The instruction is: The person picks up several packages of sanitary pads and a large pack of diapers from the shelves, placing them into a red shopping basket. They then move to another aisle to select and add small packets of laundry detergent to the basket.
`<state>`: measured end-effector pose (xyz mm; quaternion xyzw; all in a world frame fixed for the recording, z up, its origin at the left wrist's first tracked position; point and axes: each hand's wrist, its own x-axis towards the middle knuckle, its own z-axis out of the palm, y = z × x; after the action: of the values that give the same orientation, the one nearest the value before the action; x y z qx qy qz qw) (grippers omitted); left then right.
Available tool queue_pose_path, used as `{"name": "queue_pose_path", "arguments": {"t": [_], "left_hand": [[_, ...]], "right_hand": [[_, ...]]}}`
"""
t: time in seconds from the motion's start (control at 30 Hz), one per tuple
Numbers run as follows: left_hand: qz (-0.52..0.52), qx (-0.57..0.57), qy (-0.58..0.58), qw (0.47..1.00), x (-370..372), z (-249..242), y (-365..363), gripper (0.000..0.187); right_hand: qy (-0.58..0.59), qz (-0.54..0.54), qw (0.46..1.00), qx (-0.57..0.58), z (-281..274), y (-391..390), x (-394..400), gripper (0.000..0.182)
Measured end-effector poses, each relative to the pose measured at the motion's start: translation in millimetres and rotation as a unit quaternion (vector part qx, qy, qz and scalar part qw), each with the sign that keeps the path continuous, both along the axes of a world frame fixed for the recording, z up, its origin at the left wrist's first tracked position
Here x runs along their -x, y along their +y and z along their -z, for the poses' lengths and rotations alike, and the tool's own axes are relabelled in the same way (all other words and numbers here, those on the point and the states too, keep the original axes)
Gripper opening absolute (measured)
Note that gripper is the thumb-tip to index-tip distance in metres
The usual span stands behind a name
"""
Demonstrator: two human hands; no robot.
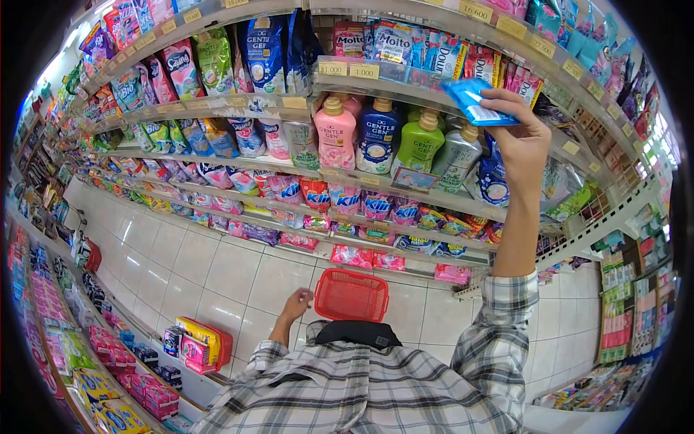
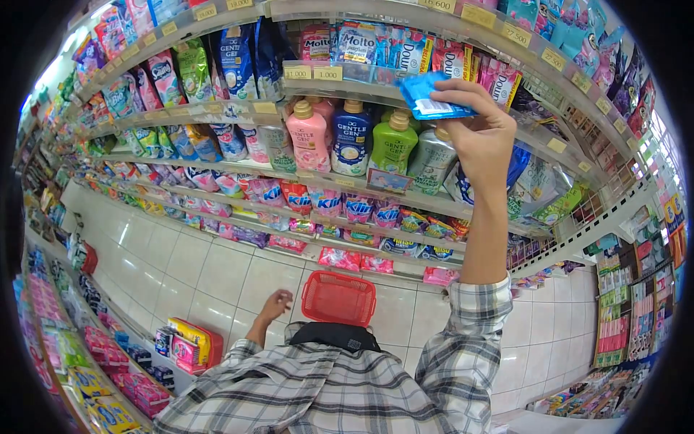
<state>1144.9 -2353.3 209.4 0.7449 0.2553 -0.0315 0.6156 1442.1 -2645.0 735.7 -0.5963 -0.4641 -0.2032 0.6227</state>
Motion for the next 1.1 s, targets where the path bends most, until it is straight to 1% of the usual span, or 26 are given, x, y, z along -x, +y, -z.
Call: {"name": "queue_pose_path", "arguments": {"t": [0.03, 0.07, 0.1, 0.13, 0.17, 0.2, 0.23, 0.3, 0.33, 0.37, 0.43, 0.47, 0.5, 0.53, 0.6, 0.73, 0.77, 0.87, 0.9, 1.0, 1.1], "left_hand": [[0.019, -0.033, 0.039, 0.999, 14.0, 26.5, 0.5, 0.024], [0.04, -0.053, 0.11, 0.992, 30.6, 42.7, -0.5, 0.027], [0.084, -0.08, 0.193, 0.974, 51.3, 45.3, -1.9, 0.033], [0.066, -0.096, 0.24, 0.964, 78.6, 59.1, -6.4, 0.037], [0.107, -0.109, 0.226, 0.962, 108.8, 75.7, -2.0, 0.036], [0.124, -0.11, 0.248, 0.955, 137.3, 95.2, 1.7, 0.04], [0.135, -0.106, 0.277, 0.945, 169.1, 122.6, 7.8, 0.043], [0.152, -0.084, 0.343, 0.923, 234.9, 188.0, 17.4, 0.049], [0.149, -0.073, 0.363, 0.917, 255.4, 196.0, 18.5, 0.052], [0.151, -0.096, 0.333, 0.926, 266.8, 194.0, 23.5, 0.051], [0.152, -0.145, 0.275, 0.938, 302.0, 181.6, 33.0, 0.048], [0.069, -0.065, 0.331, 0.939, 305.3, 171.7, 29.3, 0.047], [-0.035, 0.013, 0.376, 0.926, 287.1, 108.8, 17.2, 0.046], [-0.143, 0.072, 0.41, 0.898, 267.1, 41.3, 4.5, 0.045], [-0.165, 0.069, 0.366, 0.913, 259.0, 12.1, -4.2, 0.041], [-0.19, 0.083, 0.322, 0.924, 259.6, 37.5, -12.9, 0.039], [-0.193, 0.089, 0.306, 0.928, 258.3, 43.3, -13.6, 0.038], [-0.17, 0.095, 0.296, 0.935, 259.5, 56.5, -12.2, 0.037], [-0.144, 0.077, 0.3, 0.94, 262.2, 58.3, -8.9, 0.038], [-0.186, 0.141, 0.318, 0.919, 275.2, 64.7, -0.9, 0.038], [-0.221, 0.195, 0.303, 0.907, 307.5, 98.9, 14.3, 0.039]], "right_hand": [[-0.004, 0.001, 1.0, -0.009, -2.8, -0.3, -0.2, 0.028], [-0.008, 0.003, 1.0, -0.018, -5.8, 0.3, -0.2, 0.029], [-0.02, 0.027, 0.999, -0.017, -9.5, 1.6, -0.1, 0.027], [-0.019, 0.025, 0.999, -0.019, -11.0, 4.7, -3.8, 0.027], [-0.018, 0.022, 0.999, -0.021, -13.2, 8.4, -9.3, 0.026], [-0.017, 0.02, 0.999, -0.023, -15.2, 12.3, -15.4, 0.025], [-0.008, 0.004, 1.0, -0.03, -16.0, 16.3, -23.0, 0.021], [-0.013, 0.021, 1.0, -0.014, -18.0, 23.5, -41.0, 0.019], [-0.015, 0.027, 1.0, -0.005, -17.6, 28.4, -49.6, 0.018], [-0.03, 0.034, 0.999, -0.014, -17.4, 34.9, -57.7, 0.015], [-0.017, 0.059, 0.998, -0.007, -22.3, 45.2, -69.5, 0.015], [-0.009, 0.074, 0.997, -0.002, -23.2, 49.2, -74.0, 0.015], [0.012, 0.127, 0.992, 0.005, -25.8, 54.0, -77.2, 0.016], [0.0, 0.147, 0.989, 0.02, -27.8, 57.0, -84.1, 0.016], [-0.023, 0.187, 0.981, 0.049, -29.9, 60.2, -99.2, 0.018], [0.042, 0.204, 0.971, 0.116, -35.9, 67.8, -111.7, 0.023], [0.018, 0.246, 0.958, 0.145, -38.1, 68.7, -119.4, 0.027], [0.001, 0.327, 0.925, 0.194, -42.4, 69.9, -126.2, 0.031], [-0.002, 0.326, 0.924, 0.199, -41.8, 69.7, -130.8, 0.034], [-0.019, 0.397, 0.864, 0.309, -45.2, 72.9, -117.3, 0.037], [-0.014, 0.417, 0.845, 0.335, -40.5, 77.4, -110.3, 0.039]]}}
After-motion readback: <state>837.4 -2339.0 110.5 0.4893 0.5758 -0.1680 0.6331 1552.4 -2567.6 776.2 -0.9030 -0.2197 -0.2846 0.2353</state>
